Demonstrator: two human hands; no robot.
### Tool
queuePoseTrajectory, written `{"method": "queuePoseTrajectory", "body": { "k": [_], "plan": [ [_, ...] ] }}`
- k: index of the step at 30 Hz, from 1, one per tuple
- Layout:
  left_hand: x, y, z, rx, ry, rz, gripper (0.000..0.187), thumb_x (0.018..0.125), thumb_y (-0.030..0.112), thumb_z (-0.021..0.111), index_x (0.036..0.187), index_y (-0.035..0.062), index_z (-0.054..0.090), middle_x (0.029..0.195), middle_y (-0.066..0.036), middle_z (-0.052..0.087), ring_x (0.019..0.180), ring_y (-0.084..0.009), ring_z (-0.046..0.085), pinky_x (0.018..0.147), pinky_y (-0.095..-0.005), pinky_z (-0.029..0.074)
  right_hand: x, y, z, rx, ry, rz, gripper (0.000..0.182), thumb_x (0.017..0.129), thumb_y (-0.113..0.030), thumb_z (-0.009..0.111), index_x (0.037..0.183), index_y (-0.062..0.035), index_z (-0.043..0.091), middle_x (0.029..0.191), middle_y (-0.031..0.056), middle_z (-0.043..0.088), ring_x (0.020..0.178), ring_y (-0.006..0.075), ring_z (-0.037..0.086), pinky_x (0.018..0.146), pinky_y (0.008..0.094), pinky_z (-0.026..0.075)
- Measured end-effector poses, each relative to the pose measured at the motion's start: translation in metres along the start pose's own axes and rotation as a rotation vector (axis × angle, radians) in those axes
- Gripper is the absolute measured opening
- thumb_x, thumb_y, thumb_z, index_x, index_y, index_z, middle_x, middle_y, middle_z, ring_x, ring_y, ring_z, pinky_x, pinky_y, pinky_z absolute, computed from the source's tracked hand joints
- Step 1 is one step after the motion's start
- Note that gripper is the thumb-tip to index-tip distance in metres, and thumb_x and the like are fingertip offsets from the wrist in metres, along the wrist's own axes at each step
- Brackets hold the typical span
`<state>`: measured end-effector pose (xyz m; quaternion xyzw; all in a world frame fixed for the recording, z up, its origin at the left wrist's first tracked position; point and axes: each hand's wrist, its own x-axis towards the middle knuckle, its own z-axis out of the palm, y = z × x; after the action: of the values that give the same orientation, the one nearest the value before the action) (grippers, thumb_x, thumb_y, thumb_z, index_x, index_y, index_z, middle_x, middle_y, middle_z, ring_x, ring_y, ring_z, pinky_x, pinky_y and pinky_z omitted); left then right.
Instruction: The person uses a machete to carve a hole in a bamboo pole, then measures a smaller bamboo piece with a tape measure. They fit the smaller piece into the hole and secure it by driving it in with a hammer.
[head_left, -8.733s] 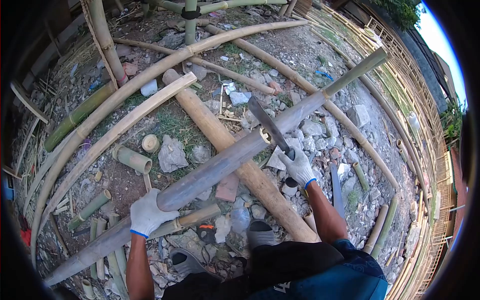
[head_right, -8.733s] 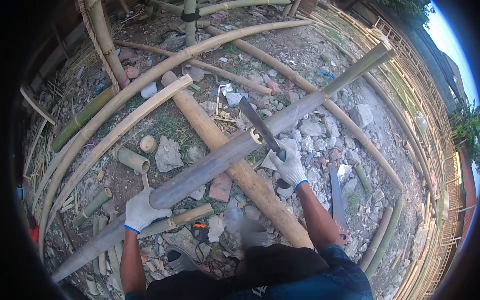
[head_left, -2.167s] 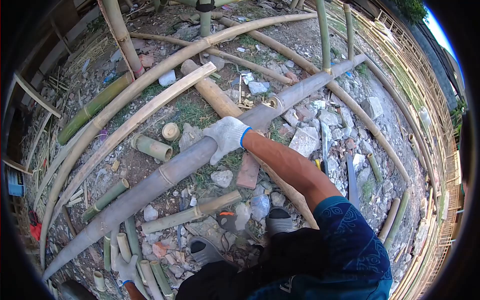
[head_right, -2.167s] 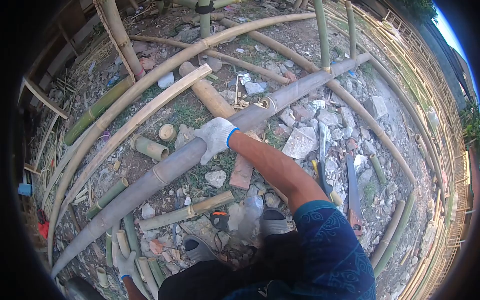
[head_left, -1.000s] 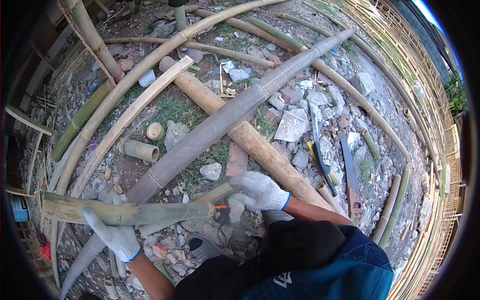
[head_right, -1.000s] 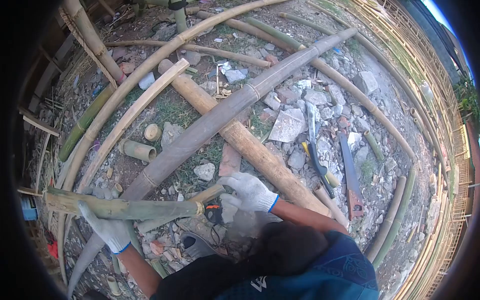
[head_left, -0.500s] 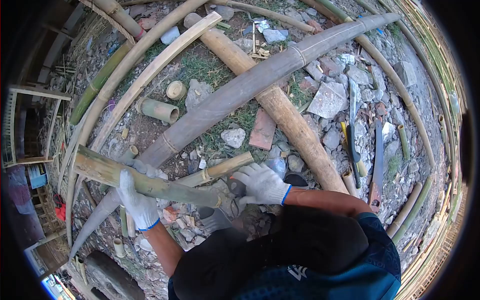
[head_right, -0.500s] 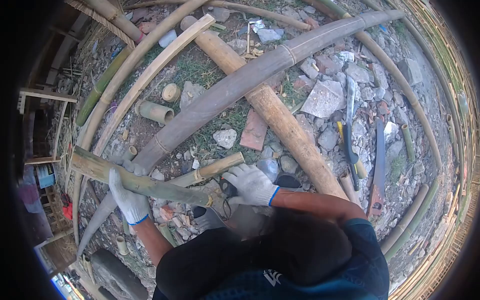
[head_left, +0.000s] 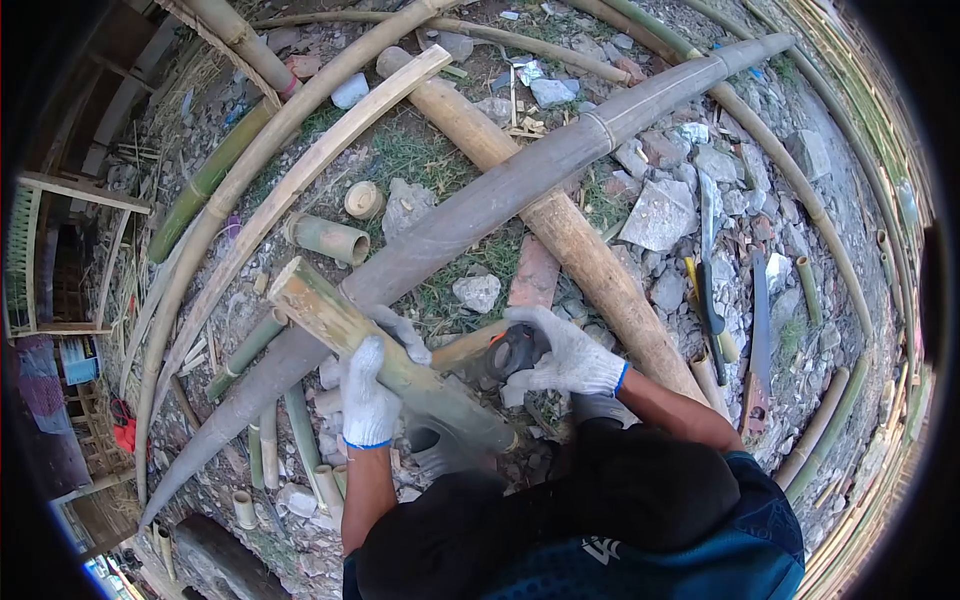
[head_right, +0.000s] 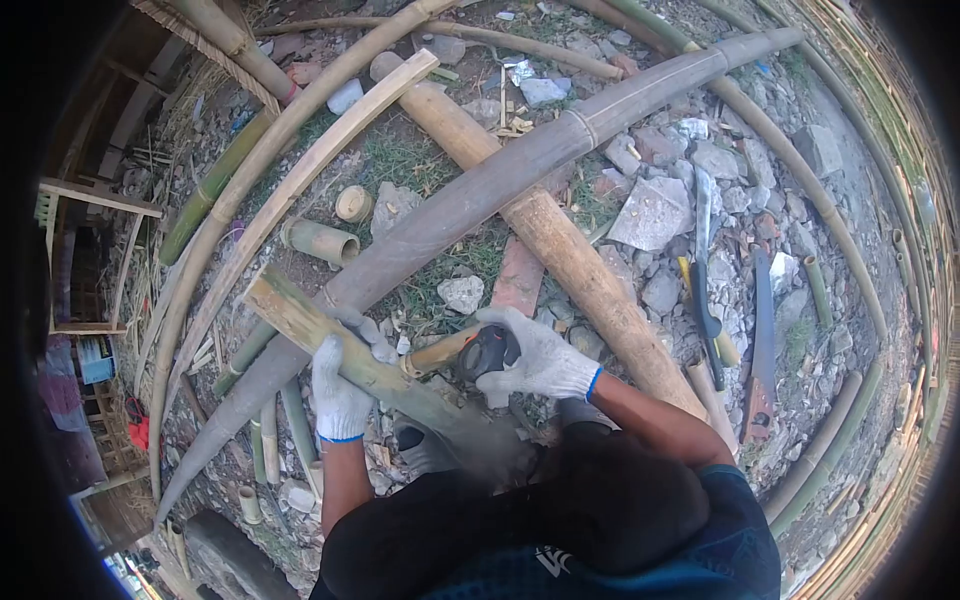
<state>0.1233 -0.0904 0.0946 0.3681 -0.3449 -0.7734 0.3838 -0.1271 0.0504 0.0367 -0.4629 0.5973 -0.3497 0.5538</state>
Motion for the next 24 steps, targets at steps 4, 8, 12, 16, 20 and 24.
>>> {"method": "queuePoseTrajectory", "body": {
  "k": [4, 8, 12, 16, 20, 24],
  "plan": [
    [-0.002, -0.018, 0.032, 0.134, -0.077, -0.156, 0.049, 0.094, 0.027, 0.076, 0.129, -0.0023, 0.061, 0.109, -0.012, 0.071, 0.092, -0.0217, 0.070, 0.082, -0.0380, 0.058, 0.001, -0.029, -0.028, 0.352, -0.046, -0.100, 0.105, 0.075, -0.028, 0.099, 0.160, -0.0069, 0.041, 0.149, 0.0123, 0.056, 0.138, 0.0219, 0.053, 0.118, 0.0407, 0.042],
    [-0.008, -0.037, 0.035, 0.481, -0.142, -0.153, 0.045, 0.095, 0.020, 0.076, 0.130, -0.0036, 0.063, 0.117, -0.011, 0.073, 0.102, -0.0173, 0.070, 0.090, -0.0350, 0.056, 0.010, -0.046, -0.021, 0.520, 0.093, -0.137, 0.106, 0.076, -0.030, 0.098, 0.160, -0.0034, 0.040, 0.151, 0.0124, 0.054, 0.139, 0.0222, 0.052, 0.119, 0.0405, 0.041],
    [-0.012, -0.038, 0.039, 0.454, -0.146, -0.197, 0.047, 0.093, 0.020, 0.079, 0.132, -0.0025, 0.065, 0.117, -0.009, 0.073, 0.104, -0.0158, 0.068, 0.092, -0.0338, 0.055, 0.016, -0.050, -0.007, 0.577, 0.146, -0.133, 0.088, 0.092, -0.046, 0.082, 0.158, 0.0010, 0.046, 0.148, 0.0129, 0.058, 0.139, 0.0232, 0.053, 0.117, 0.0394, 0.043],
    [-0.015, -0.056, 0.028, 0.427, -0.151, -0.150, 0.045, 0.093, 0.019, 0.080, 0.130, -0.0014, 0.063, 0.113, -0.006, 0.071, 0.102, -0.0140, 0.067, 0.090, -0.0329, 0.055, 0.022, -0.039, 0.002, 0.708, 0.171, -0.101, 0.055, 0.112, -0.039, 0.051, 0.149, 0.0014, 0.058, 0.127, 0.0144, 0.072, 0.120, 0.0218, 0.068, 0.110, 0.0405, 0.052],
    [-0.009, -0.046, 0.030, 0.590, -0.132, -0.133, 0.042, 0.092, 0.014, 0.080, 0.128, 0.0001, 0.064, 0.110, -0.005, 0.070, 0.098, -0.0127, 0.067, 0.088, -0.0326, 0.055, 0.018, -0.033, 0.003, 0.806, 0.239, 0.164, 0.045, 0.114, -0.036, 0.043, 0.126, -0.0016, 0.069, 0.105, 0.0123, 0.076, 0.098, 0.0222, 0.075, 0.099, 0.0360, 0.060],
    [-0.007, -0.049, 0.036, 0.580, -0.152, -0.087, 0.040, 0.091, 0.021, 0.082, 0.121, -0.0010, 0.068, 0.106, -0.006, 0.072, 0.097, -0.0137, 0.067, 0.085, -0.0321, 0.055, 0.016, -0.027, 0.015, 0.626, 0.280, -0.039, 0.037, 0.117, -0.030, 0.042, 0.127, -0.0027, 0.065, 0.116, 0.0107, 0.072, 0.106, 0.0161, 0.070, 0.098, 0.0322, 0.057]
  ]
}}
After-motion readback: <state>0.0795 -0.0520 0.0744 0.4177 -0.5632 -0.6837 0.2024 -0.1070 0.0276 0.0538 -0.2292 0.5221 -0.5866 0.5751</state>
